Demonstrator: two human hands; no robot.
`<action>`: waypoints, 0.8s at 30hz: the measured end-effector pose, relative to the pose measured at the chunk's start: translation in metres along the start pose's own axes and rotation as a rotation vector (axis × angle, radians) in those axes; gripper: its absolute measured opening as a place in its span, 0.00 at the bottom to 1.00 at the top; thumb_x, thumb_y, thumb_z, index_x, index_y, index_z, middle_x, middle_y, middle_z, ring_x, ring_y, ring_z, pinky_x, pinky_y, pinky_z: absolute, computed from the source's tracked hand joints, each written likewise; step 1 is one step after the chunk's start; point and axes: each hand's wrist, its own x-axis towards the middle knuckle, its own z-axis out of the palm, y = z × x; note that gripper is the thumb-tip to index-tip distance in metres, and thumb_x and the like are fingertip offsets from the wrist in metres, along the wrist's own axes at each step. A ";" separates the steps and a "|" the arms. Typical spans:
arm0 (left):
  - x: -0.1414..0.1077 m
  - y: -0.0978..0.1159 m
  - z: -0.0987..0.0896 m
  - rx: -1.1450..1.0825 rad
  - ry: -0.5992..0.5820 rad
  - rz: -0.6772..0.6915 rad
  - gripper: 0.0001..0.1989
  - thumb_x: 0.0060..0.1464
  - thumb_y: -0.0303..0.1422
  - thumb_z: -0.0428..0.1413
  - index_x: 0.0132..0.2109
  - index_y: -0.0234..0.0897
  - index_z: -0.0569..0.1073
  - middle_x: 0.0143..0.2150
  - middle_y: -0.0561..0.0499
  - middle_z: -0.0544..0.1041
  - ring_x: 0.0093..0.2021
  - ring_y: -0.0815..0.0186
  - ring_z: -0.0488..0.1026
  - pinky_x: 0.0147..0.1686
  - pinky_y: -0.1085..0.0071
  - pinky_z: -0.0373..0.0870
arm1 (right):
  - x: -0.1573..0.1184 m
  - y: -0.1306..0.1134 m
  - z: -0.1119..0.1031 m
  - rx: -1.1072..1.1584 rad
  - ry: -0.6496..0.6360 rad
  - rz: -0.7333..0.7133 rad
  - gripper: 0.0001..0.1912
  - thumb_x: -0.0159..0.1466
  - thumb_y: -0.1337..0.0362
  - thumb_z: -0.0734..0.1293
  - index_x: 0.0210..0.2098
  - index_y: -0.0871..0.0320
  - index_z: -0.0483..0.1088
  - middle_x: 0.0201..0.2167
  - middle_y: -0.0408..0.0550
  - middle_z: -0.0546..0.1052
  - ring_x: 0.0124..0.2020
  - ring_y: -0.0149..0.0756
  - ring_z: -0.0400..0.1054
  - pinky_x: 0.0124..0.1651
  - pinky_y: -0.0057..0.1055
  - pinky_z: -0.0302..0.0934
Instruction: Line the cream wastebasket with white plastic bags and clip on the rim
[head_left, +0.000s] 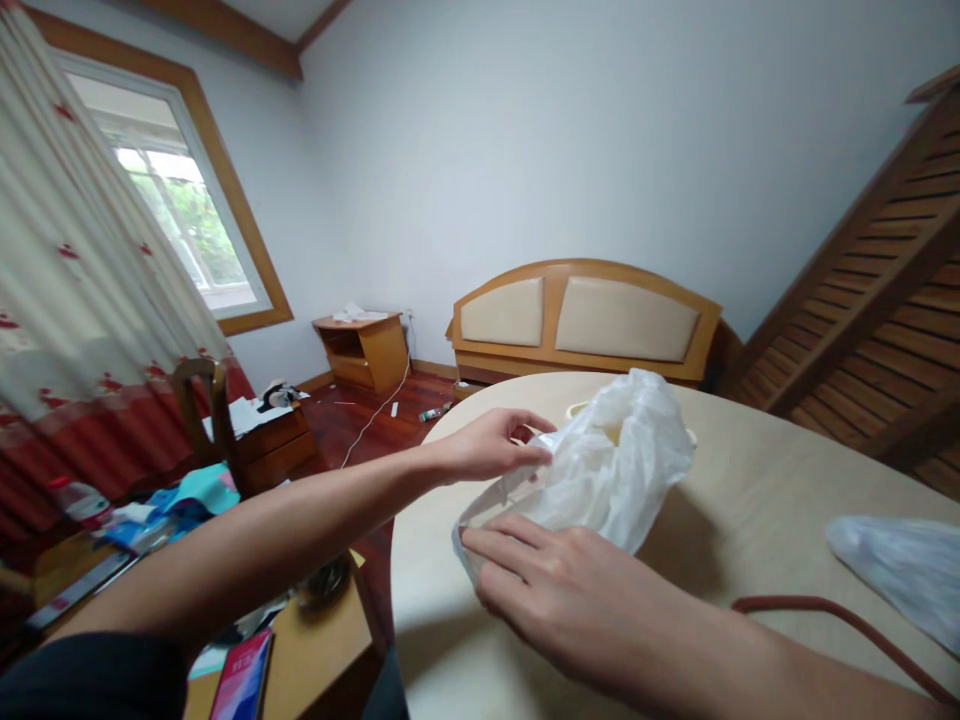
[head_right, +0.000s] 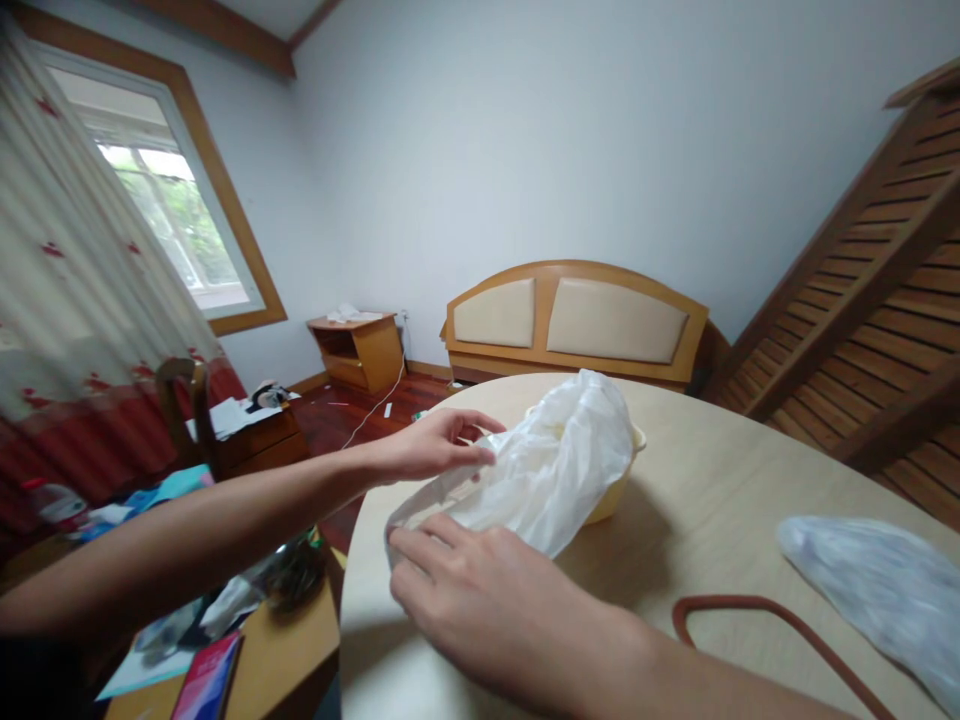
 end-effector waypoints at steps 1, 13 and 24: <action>0.005 0.004 0.002 0.013 0.013 0.016 0.15 0.53 0.33 0.62 0.47 0.32 0.75 0.31 0.51 0.77 0.29 0.69 0.73 0.32 0.72 0.68 | -0.001 0.002 -0.001 0.011 -0.001 0.016 0.03 0.68 0.70 0.64 0.40 0.60 0.70 0.48 0.51 0.77 0.46 0.40 0.71 0.38 0.32 0.65; 0.055 0.051 -0.032 0.066 0.348 0.187 0.22 0.45 0.17 0.51 0.46 0.31 0.80 0.44 0.45 0.82 0.34 0.70 0.75 0.32 0.77 0.67 | -0.085 0.126 -0.076 -0.141 0.250 1.271 0.26 0.61 0.38 0.63 0.38 0.55 0.72 0.28 0.54 0.77 0.27 0.44 0.70 0.28 0.35 0.56; 0.088 0.073 -0.031 -0.075 0.194 0.134 0.27 0.46 0.17 0.52 0.54 0.33 0.77 0.45 0.43 0.82 0.30 0.71 0.74 0.30 0.77 0.66 | -0.134 0.148 -0.051 0.716 0.030 1.500 0.32 0.61 0.36 0.58 0.39 0.57 0.76 0.43 0.59 0.80 0.32 0.41 0.72 0.40 0.41 0.65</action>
